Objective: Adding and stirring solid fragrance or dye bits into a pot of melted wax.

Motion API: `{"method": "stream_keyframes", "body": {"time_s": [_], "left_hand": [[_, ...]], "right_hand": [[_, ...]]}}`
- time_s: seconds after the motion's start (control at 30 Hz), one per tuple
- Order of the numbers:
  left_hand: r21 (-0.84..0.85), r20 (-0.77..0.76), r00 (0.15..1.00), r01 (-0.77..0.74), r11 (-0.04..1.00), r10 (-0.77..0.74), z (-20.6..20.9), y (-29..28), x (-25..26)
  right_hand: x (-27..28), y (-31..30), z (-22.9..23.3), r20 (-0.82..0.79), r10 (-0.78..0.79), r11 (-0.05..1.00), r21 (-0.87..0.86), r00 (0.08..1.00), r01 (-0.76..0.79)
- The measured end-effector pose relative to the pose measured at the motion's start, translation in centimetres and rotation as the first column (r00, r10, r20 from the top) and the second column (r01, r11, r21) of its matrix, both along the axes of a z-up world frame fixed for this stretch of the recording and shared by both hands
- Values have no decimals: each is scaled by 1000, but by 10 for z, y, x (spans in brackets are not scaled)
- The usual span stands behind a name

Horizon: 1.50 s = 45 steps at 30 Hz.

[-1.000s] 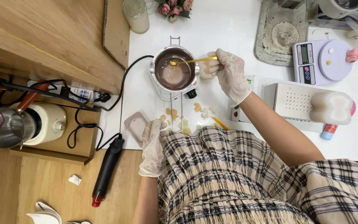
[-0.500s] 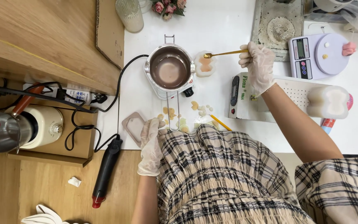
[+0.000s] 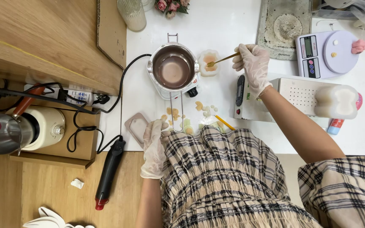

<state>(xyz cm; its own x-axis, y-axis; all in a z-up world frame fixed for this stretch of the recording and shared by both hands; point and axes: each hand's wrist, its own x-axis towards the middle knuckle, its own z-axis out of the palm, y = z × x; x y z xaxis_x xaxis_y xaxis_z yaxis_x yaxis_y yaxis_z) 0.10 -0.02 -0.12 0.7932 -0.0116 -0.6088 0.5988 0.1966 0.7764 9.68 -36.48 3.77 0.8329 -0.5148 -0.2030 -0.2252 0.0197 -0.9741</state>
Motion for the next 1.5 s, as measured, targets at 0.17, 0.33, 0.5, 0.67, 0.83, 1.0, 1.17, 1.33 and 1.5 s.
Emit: {"method": "stream_keyframes", "body": {"time_s": [0.17,0.33,0.5,0.67,0.83,1.0,1.17,1.33,1.5], "left_hand": [[13,-2,1000,-4,1000,4,4,-1,0],[8,-1,1000,-9,1000,9,5,0,-1],[25,12,1000,7,1000,-7,6,0,-1],[28,13,1000,6,1000,-6,6,-1,0],[67,28,998,52,996,-54,22,-2,1],[56,24,999,44,997,-45,8,-1,0],[42,50,998,43,998,-45,-2,-2,1],[7,41,998,50,999,-50,1,-5,6],[22,77,996,37,999,-39,3,1,2]], "right_hand": [[1,1,-2,25,32,999,43,999,-33],[1,4,0,48,64,996,52,997,-66],[-1,9,5,66,66,996,55,996,-70],[0,16,13,67,67,996,59,996,-71],[-1,22,18,73,83,994,58,994,-87],[-10,29,36,136,47,999,-20,990,-45],[-20,55,59,278,34,998,48,960,-50],[-10,83,61,334,101,982,115,937,-147],[7,98,47,244,141,971,157,959,-183]]}}
